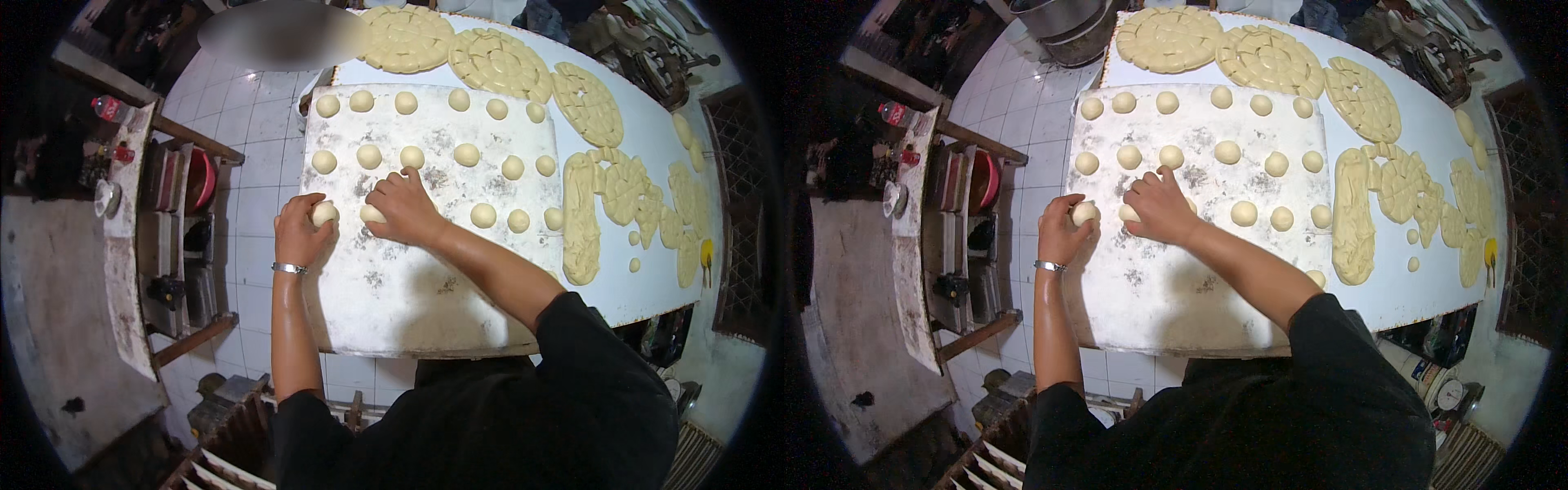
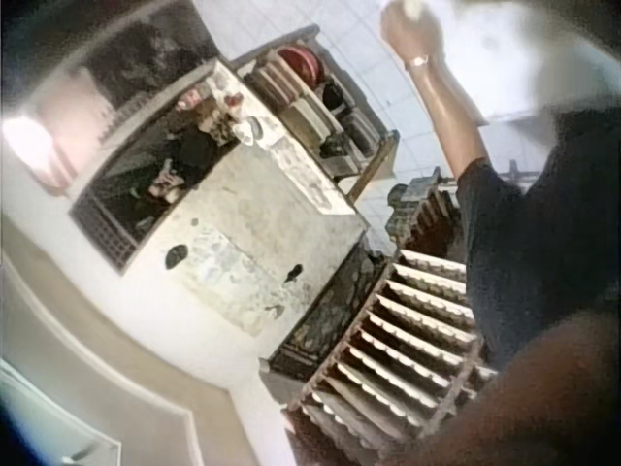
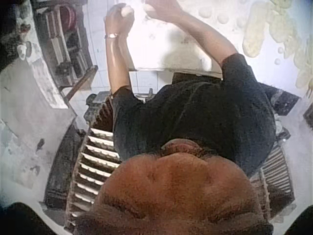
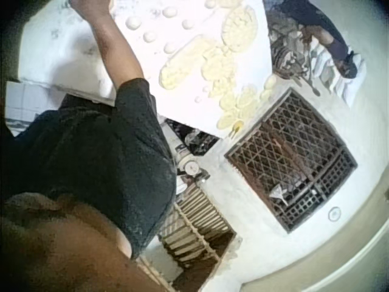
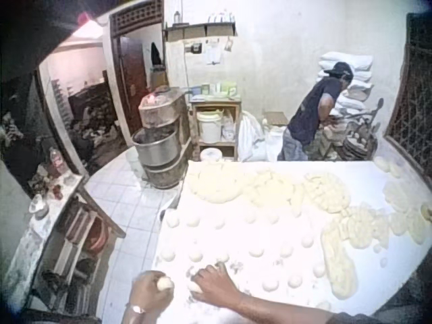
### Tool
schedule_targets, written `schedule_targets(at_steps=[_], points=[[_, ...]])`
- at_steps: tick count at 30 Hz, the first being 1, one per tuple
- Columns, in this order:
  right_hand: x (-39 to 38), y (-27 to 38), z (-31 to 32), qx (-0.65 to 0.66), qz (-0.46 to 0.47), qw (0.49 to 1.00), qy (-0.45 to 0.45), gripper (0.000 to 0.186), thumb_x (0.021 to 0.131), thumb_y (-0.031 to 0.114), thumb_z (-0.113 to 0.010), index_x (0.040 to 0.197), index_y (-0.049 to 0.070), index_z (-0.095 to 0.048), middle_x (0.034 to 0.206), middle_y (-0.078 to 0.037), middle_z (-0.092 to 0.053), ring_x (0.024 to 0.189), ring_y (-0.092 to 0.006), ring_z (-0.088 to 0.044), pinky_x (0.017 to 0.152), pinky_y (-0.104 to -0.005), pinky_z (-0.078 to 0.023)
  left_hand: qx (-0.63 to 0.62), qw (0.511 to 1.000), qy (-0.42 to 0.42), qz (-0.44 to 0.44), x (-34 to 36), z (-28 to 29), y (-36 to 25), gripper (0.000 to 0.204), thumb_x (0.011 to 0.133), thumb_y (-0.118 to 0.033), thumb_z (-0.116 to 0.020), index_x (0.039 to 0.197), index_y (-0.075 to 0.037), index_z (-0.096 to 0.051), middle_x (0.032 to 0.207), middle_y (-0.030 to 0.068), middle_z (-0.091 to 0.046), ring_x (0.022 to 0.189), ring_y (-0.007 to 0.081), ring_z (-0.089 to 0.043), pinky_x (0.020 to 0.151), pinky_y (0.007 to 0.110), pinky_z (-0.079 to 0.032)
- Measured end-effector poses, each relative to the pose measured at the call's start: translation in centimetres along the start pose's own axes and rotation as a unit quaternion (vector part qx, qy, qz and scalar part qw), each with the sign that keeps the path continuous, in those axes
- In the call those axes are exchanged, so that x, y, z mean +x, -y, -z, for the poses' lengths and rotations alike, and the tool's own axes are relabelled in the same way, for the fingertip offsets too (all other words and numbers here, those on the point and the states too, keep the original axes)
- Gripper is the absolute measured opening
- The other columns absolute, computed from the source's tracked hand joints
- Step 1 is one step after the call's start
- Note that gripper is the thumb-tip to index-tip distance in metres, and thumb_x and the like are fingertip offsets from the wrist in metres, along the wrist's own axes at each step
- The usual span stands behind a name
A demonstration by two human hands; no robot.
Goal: The person shapes pieces of dough into small rounds and places them onto a large board.
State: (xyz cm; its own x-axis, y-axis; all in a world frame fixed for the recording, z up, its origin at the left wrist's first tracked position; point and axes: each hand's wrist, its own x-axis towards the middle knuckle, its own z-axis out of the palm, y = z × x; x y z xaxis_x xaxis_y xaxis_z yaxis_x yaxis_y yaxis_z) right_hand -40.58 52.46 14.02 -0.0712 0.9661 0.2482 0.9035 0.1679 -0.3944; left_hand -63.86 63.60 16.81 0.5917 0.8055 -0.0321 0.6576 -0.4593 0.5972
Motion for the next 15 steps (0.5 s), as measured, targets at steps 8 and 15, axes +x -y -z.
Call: schedule_targets(at_steps=[8,15], points=[[2.8,-2.9,3.1,0.013,-0.114,0.99,-0.081,0.065,0.083,0.058,-0.083,0.124,0.008,-0.075,0.115,-0.011,-0.069,0.117,-0.03,-0.058,0.107,-0.0507,-0.034,0.043,0.996,-0.055,-0.053,5.0,1.0,1.7,0.056,0.074,-0.023,-0.088,0.127,-0.012,-0.074,0.134,0.0146,-0.066,0.123,0.0356,-0.062,0.105,0.047,-0.051],[7.4,-6.3,0.7,-0.046,-0.099,0.993,-0.036,0.052,0.081,0.044,-0.085,0.118,0.01,-0.075,0.105,-0.011,-0.071,0.113,-0.0313,-0.059,0.108,-0.0539,-0.035,0.035,0.999,-0.01,-0.028,12.8,-0.6,3.8,0.055,0.074,-0.028,-0.086,0.129,-0.027,-0.077,0.127,0.0112,-0.067,0.122,0.0313,-0.064,0.104,0.048,-0.05]])
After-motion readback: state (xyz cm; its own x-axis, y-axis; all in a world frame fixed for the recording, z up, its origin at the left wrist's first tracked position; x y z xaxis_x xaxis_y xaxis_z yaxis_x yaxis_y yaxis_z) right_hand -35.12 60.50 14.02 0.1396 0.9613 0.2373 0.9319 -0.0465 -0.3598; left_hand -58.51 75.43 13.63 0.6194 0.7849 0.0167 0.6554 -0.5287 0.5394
